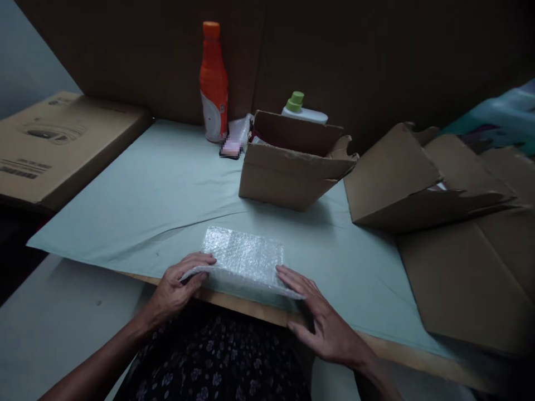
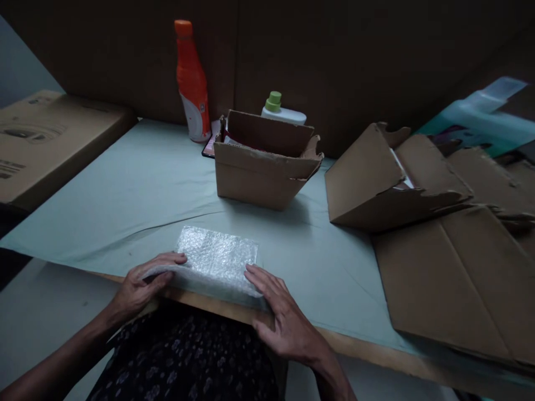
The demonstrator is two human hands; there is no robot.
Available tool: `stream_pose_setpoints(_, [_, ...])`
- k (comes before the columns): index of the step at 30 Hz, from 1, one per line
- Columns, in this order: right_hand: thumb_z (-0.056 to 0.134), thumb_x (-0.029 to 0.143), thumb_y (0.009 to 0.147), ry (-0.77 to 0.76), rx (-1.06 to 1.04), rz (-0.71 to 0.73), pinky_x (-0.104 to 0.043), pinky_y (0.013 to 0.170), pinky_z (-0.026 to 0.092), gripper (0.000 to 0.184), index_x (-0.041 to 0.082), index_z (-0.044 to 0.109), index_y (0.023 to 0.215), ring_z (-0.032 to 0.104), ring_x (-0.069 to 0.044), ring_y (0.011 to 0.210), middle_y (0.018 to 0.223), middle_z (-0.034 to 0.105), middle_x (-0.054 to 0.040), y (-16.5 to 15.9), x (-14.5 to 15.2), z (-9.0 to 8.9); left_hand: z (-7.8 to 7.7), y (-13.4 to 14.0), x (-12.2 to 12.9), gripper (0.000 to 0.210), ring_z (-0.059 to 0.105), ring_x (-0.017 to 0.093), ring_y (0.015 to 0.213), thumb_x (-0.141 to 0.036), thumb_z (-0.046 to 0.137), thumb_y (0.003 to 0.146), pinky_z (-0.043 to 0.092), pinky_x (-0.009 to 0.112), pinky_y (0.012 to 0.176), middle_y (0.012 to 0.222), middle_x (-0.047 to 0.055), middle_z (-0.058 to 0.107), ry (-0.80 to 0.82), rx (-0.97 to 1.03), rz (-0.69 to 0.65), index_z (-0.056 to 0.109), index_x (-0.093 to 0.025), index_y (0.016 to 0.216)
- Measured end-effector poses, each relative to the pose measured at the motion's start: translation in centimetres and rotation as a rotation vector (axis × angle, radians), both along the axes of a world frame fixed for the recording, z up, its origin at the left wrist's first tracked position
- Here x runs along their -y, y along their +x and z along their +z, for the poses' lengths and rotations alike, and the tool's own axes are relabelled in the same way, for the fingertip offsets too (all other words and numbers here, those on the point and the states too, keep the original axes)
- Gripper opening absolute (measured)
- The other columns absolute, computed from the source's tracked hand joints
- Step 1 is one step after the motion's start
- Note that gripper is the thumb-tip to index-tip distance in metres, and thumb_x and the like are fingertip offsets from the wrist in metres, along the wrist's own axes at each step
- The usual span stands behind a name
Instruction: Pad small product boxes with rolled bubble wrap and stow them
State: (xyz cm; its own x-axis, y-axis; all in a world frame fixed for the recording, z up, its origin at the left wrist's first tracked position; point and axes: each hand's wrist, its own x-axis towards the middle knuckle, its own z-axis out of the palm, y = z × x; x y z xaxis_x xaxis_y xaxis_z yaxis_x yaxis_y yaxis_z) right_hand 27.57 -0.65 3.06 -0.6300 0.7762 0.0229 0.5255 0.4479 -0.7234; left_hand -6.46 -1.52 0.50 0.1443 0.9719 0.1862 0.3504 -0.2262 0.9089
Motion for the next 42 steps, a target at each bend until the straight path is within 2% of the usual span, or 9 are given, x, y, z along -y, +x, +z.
stream_pose_setpoints(5, [0.065,0.031,0.091,-0.009,-0.166,-0.328,-0.044,0.093,0.055,0.038,0.023,0.064,0.127,0.068,-0.024,0.104,0.112,0.074,-0.0078,-3.5,-0.9,-1.9,0.1,0.5,-0.7,0.020,0.072,0.024,0.096,-0.035,0.063,0.090,0.058,0.042,0.090,0.100,0.007,0.078,-0.062,-0.149,0.102,0.075,-0.020,0.096])
stream_pose_setpoints(10, [0.061,0.033,0.094,0.220,-0.139,-0.524,-0.038,0.075,0.053,0.016,0.022,0.073,0.096,0.066,-0.021,0.080,0.086,0.075,-0.0049,-5.4,-2.7,-3.0,0.6,0.6,-3.3,0.019,0.070,0.020,0.081,-0.036,0.062,0.089,0.056,0.034,0.075,0.086,0.004,0.077,0.006,-0.342,0.195,0.074,-0.021,0.088])
stream_pose_setpoints(21, [0.056,0.036,0.095,0.491,0.193,-0.646,-0.050,0.100,0.041,0.049,0.018,0.050,0.141,0.053,-0.033,0.127,0.134,0.062,-0.0166,-5.1,-3.4,-5.8,-0.8,0.5,-5.5,0.048,0.064,0.028,0.093,-0.041,0.060,0.093,0.050,0.042,0.084,0.103,0.009,0.068,0.115,-0.792,0.235,0.052,-0.018,0.135])
stream_pose_setpoints(24, [0.055,0.041,0.096,0.456,0.231,-0.644,-0.055,0.103,0.039,0.051,0.015,0.050,0.140,0.047,-0.036,0.134,0.142,0.056,-0.0204,-5.1,-3.6,-5.9,-0.7,0.1,-5.6,0.039,0.061,0.029,0.094,-0.045,0.060,0.092,0.049,0.044,0.085,0.103,0.010,0.065,0.101,-0.839,0.246,0.059,-0.019,0.121])
stream_pose_setpoints(28, [0.058,0.039,0.094,0.394,0.175,-0.615,-0.056,0.102,0.040,0.024,0.019,0.064,0.105,0.050,-0.036,0.133,0.138,0.061,-0.0178,-5.3,-4.0,-5.4,-0.8,0.1,-5.6,0.018,0.059,0.027,0.091,-0.039,0.060,0.089,0.048,0.041,0.081,0.096,0.007,0.063,0.055,-0.817,0.196,0.060,-0.021,0.089])
stream_pose_setpoints(31, [0.061,0.031,0.092,0.269,-0.053,-0.639,-0.049,0.096,0.048,0.010,0.021,0.061,0.091,0.063,-0.029,0.115,0.120,0.070,-0.0117,-5.8,-3.5,-4.4,-0.4,0.3,-5.6,0.009,0.060,0.023,0.084,-0.029,0.057,0.088,0.047,0.036,0.075,0.087,0.004,0.064,0.002,-0.702,0.149,0.056,-0.022,0.082])
stream_pose_setpoints(33, [0.062,0.028,0.091,0.143,-0.228,-0.712,-0.039,0.087,0.055,0.015,0.022,0.061,0.105,0.068,-0.022,0.098,0.107,0.071,-0.0084,-6.0,-2.6,-3.6,0.3,0.3,-6.0,0.005,0.059,0.020,0.075,-0.026,0.056,0.086,0.046,0.034,0.072,0.080,0.001,0.064,-0.028,-0.643,0.141,0.056,-0.022,0.084])
stream_pose_setpoints(37, [0.064,0.027,0.091,0.034,-0.356,-0.746,-0.031,0.081,0.060,0.062,0.022,0.041,0.149,0.070,-0.016,0.083,0.101,0.071,-0.0051,-5.7,-0.3,-2.2,2.2,0.9,-9.2,0.023,0.063,0.020,0.083,-0.021,0.059,0.084,0.047,0.036,0.082,0.089,0.002,0.070,0.100,-0.664,0.074,0.060,-0.021,0.107])
stream_pose_setpoints(42, [0.062,0.026,0.093,0.075,-0.251,-0.632,-0.037,0.094,0.059,0.051,0.024,0.054,0.143,0.068,-0.023,0.114,0.133,0.067,-0.0109,-5.1,1.7,-1.8,2.9,6.2,-15.6,0.042,0.065,0.026,0.097,-0.015,0.061,0.083,0.044,0.042,0.092,0.102,0.008,0.072,0.250,-0.855,-0.252,0.056,-0.017,0.125])
